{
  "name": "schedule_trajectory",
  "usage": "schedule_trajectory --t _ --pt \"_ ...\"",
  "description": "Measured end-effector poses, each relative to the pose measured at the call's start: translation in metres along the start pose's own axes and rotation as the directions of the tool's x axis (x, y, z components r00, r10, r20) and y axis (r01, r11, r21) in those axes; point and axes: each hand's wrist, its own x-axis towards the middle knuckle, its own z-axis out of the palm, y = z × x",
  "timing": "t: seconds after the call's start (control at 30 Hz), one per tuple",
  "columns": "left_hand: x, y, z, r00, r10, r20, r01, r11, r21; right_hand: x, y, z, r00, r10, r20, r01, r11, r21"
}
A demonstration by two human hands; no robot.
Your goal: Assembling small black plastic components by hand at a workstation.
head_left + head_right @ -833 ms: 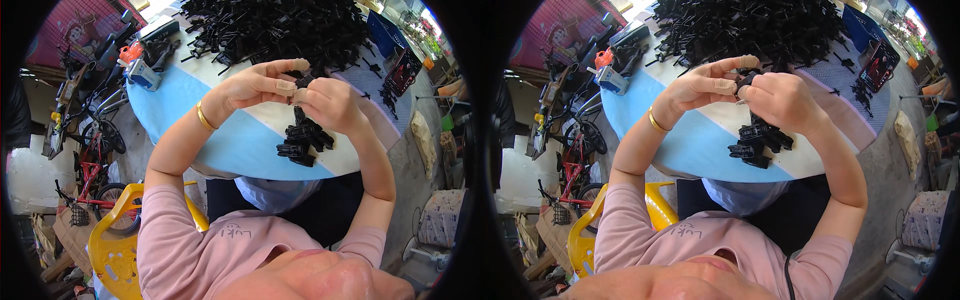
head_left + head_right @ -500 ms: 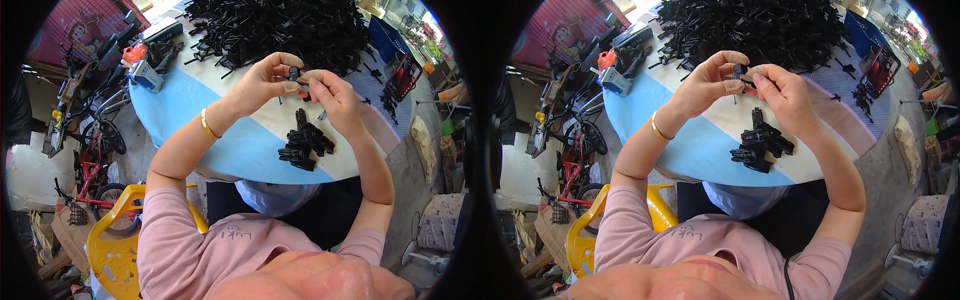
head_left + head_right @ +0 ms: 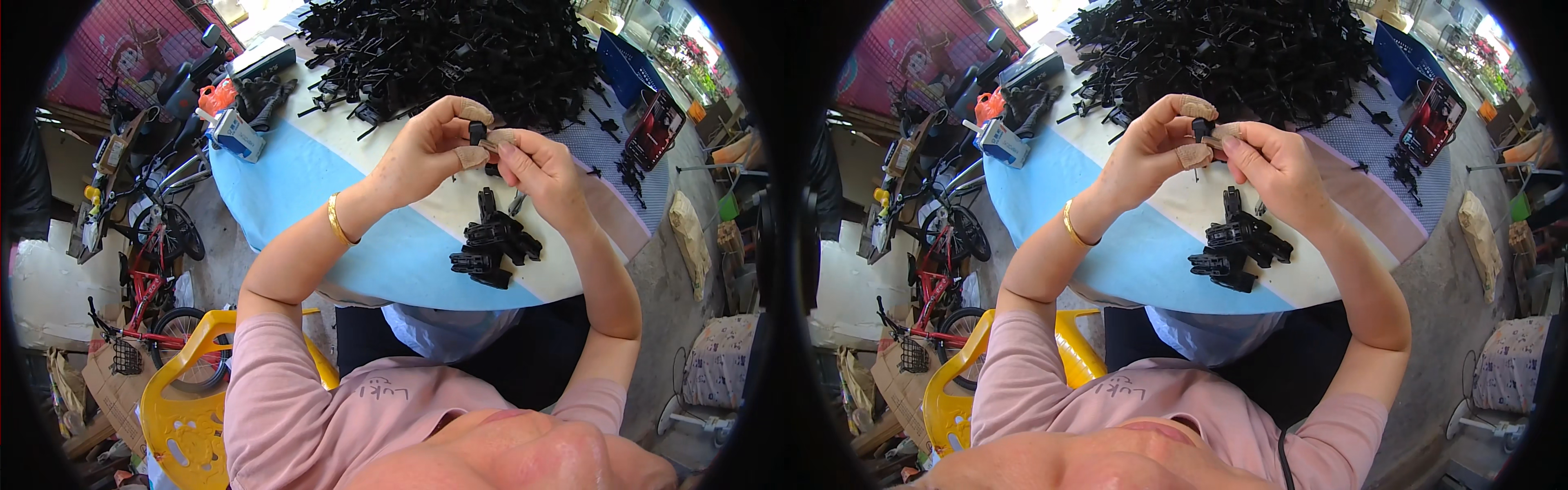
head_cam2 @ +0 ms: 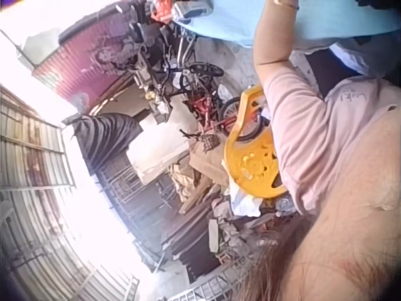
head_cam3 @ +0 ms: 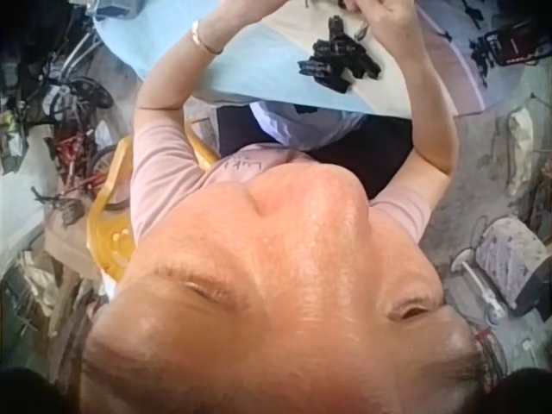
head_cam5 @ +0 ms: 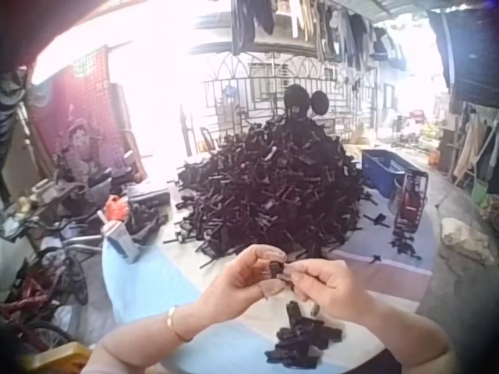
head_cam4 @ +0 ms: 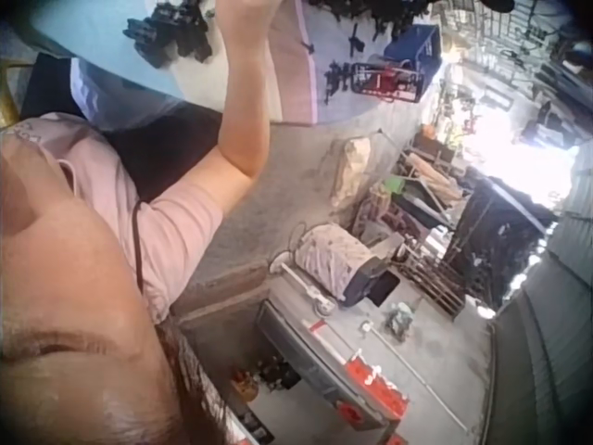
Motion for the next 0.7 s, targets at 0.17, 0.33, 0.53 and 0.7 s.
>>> schedule_trajectory --t 0.17,0.33,0.53,0.7 --pt "0.0 -0.002 0.002 0.996 0.049 -0.072 -0.042 0.995 0.094 -0.001 -0.003 0.003 0.996 -0.084 -0.017 0.082 0.99 -0.118" --pt "-0.002 -0.001 0.006 0.99 0.047 -0.13 -0.029 0.99 0.139 -0.003 -0.008 0.007 0.994 -0.097 -0.04 0.089 0.981 -0.172" --pt "-0.008 -0.002 0.01 0.968 0.183 -0.172 -0.131 0.952 0.278 -0.003 -0.012 0.017 0.994 -0.077 -0.079 0.066 0.989 -0.13" --pt "-0.003 -0.004 0.017 0.939 0.298 -0.172 -0.179 0.85 0.496 -0.003 -0.011 0.009 0.995 -0.05 -0.092 0.03 0.977 -0.21"
